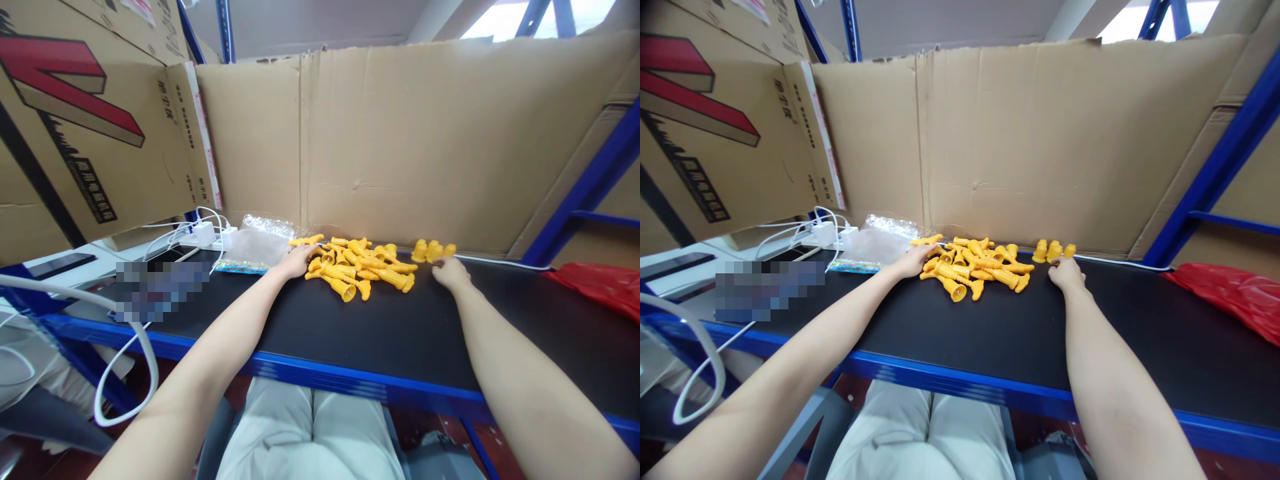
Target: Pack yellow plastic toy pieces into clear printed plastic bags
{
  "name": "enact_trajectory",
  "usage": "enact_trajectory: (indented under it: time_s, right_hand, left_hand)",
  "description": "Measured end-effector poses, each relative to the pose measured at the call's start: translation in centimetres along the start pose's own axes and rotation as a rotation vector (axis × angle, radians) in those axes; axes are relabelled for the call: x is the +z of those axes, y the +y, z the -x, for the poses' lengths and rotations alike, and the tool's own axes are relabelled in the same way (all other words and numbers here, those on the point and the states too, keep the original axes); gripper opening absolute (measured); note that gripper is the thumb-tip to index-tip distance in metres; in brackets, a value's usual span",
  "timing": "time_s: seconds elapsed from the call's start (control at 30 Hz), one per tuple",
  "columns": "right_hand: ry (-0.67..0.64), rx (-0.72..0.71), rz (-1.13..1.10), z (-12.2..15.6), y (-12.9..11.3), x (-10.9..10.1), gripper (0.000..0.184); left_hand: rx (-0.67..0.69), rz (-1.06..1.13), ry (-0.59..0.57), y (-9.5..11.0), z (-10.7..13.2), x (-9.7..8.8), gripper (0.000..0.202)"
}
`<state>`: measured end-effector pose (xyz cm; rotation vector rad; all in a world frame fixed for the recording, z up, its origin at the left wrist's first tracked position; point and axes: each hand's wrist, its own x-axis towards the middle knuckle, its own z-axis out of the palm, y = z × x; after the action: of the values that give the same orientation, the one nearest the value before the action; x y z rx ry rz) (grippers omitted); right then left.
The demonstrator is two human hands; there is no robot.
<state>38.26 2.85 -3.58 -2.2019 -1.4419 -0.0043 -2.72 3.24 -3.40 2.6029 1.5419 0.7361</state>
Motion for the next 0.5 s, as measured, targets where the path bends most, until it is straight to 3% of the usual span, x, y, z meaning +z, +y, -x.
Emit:
enact_trajectory:
  time_s: [0.13, 0.5]
  right_hand:
    - [-0.004, -0.007, 0.007, 0.12, -0.09, -0.04, 0.034]
    - [-0.034, 0.008, 0.031, 0.34, -0.3, -0.18, 0.033]
  left_hand:
    - [-0.003, -0.044, -0.094, 0.64, 0.07, -0.16, 0.049]
    - [0.001, -0.025, -0.074, 0.73, 0.11, -0.29, 0.051]
